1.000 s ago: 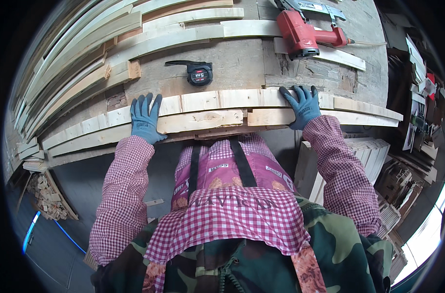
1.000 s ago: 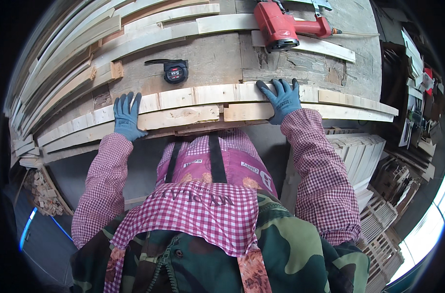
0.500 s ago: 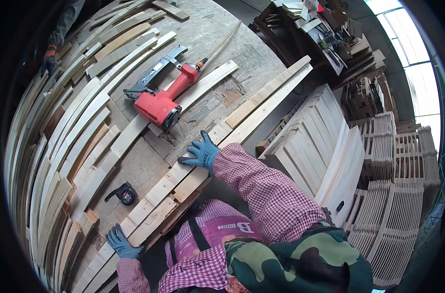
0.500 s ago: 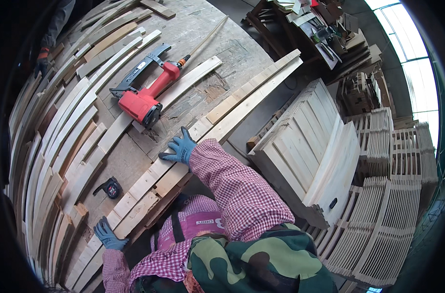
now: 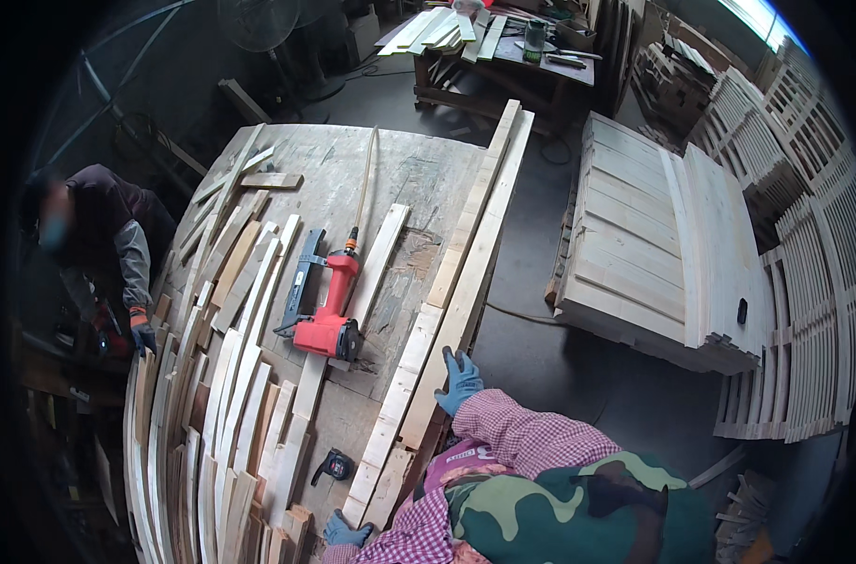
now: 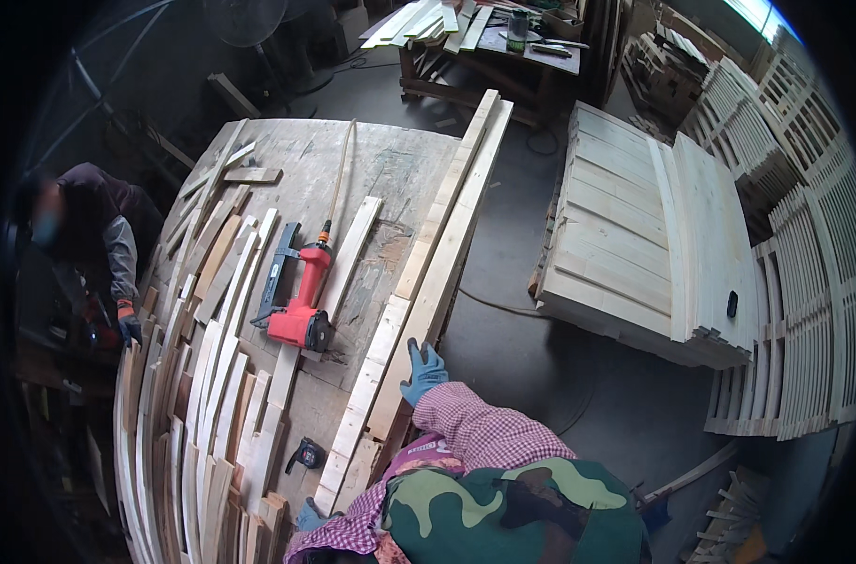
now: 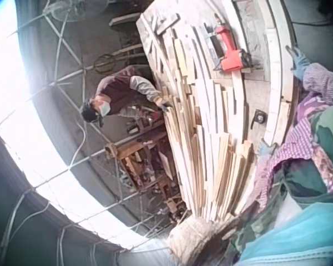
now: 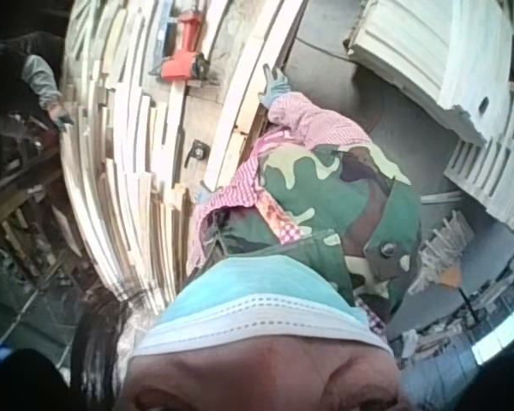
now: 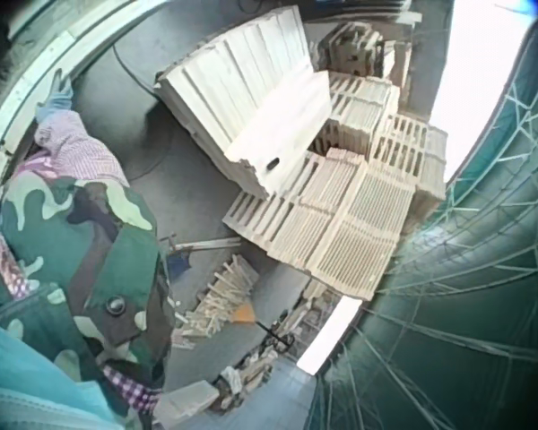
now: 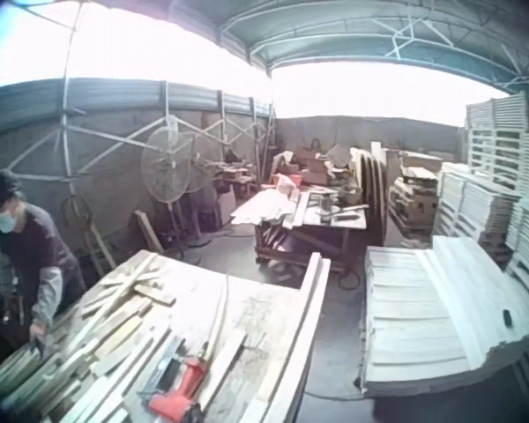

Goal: The person uses a red nail gun to fasten wooden planks together on a workbench. They repeatedly measure planks with a tape measure, align them, and drive nails to join them. A coworker is visible in the background handling additional planks.

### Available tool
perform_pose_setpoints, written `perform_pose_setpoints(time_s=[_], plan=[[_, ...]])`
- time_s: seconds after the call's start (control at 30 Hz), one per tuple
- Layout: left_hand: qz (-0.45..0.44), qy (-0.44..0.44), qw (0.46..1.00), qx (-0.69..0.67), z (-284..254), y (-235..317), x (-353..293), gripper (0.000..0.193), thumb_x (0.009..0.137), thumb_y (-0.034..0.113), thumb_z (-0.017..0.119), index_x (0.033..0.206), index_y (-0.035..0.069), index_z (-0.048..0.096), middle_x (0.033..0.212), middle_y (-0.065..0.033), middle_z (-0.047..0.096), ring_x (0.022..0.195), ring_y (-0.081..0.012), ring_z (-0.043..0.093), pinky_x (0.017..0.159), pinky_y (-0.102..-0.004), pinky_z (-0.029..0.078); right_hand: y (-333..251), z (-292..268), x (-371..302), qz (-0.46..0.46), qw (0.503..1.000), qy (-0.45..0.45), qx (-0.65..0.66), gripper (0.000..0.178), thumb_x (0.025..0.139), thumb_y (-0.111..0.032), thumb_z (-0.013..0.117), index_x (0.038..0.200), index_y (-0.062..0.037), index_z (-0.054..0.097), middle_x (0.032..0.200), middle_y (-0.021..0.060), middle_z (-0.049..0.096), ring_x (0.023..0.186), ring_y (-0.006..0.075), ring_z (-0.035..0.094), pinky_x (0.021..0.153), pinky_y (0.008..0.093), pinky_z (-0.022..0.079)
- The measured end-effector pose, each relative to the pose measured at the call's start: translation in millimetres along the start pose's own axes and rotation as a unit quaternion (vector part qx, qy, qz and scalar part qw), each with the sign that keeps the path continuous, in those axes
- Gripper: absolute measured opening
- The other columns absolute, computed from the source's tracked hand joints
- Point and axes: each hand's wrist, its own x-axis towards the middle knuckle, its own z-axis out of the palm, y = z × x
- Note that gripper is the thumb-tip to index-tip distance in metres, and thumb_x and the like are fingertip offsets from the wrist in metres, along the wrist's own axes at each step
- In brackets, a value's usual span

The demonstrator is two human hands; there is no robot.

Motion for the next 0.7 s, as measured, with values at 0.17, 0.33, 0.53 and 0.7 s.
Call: perform_pose_setpoints(time_s=[0.17, 0.33, 0.53, 0.7], plan=[[0.042, 0.041, 0.998, -0.033, -6.6, 31.1, 23.5, 0.118, 0.055, 0.052, 0.081, 0.143, 0.003, 0.021, 0.138, -0.0194, 0.037, 0.128, -0.0337, 0.037, 0.107, -0.0392, 0.031, 11.4, 26.5, 25.9, 0.218, 0.962, -0.048, 0.159, 0.103, 0.072, -0.049, 0.07, 0.145, -0.0023, 0.014, 0.138, 0.0287, 0.033, 0.125, 0.0437, 0.038, 0.104, 0.047, 0.034], [0.059, 0.021, 0.998, 0.003, -13.3, 68.6, 13.2, 0.122, 0.053, 0.058, 0.08, 0.144, 0.003, 0.018, 0.137, -0.0203, 0.036, 0.129, -0.0348, 0.033, 0.108, -0.0449, 0.025, -0.1, 39.8, 39.8, 0.26, 0.96, -0.063, 0.084, 0.106, 0.072, -0.046, 0.072, 0.146, -0.0036, 0.01, 0.14, 0.0277, 0.03, 0.125, 0.0426, 0.039, 0.105, 0.046, 0.034], [0.055, -0.029, 0.998, -0.015, -31.8, 67.8, 16.2, 0.11, 0.055, 0.059, 0.079, 0.137, 0.004, 0.031, 0.13, -0.0188, 0.046, 0.122, -0.0325, 0.044, 0.102, -0.0416, 0.036, -11.6, 28.6, 34.0, 0.271, 0.956, -0.086, 0.069, 0.101, 0.075, -0.041, 0.071, 0.145, -0.003, 0.01, 0.139, 0.0263, 0.03, 0.123, 0.0418, 0.042, 0.101, 0.0464, 0.039], [0.001, -0.075, 0.996, 0.049, -82.5, 92.2, 0.8, 0.102, 0.055, 0.06, 0.079, 0.131, 0.003, 0.041, 0.124, -0.0171, 0.054, 0.116, -0.031, 0.052, 0.096, -0.039, 0.043, -34.8, 19.0, 23.4, 0.226, 0.969, -0.081, 0.061, 0.096, 0.076, -0.039, 0.066, 0.145, -0.0024, 0.01, 0.139, 0.0274, 0.029, 0.121, 0.0433, 0.043, 0.099, 0.048, 0.04]])
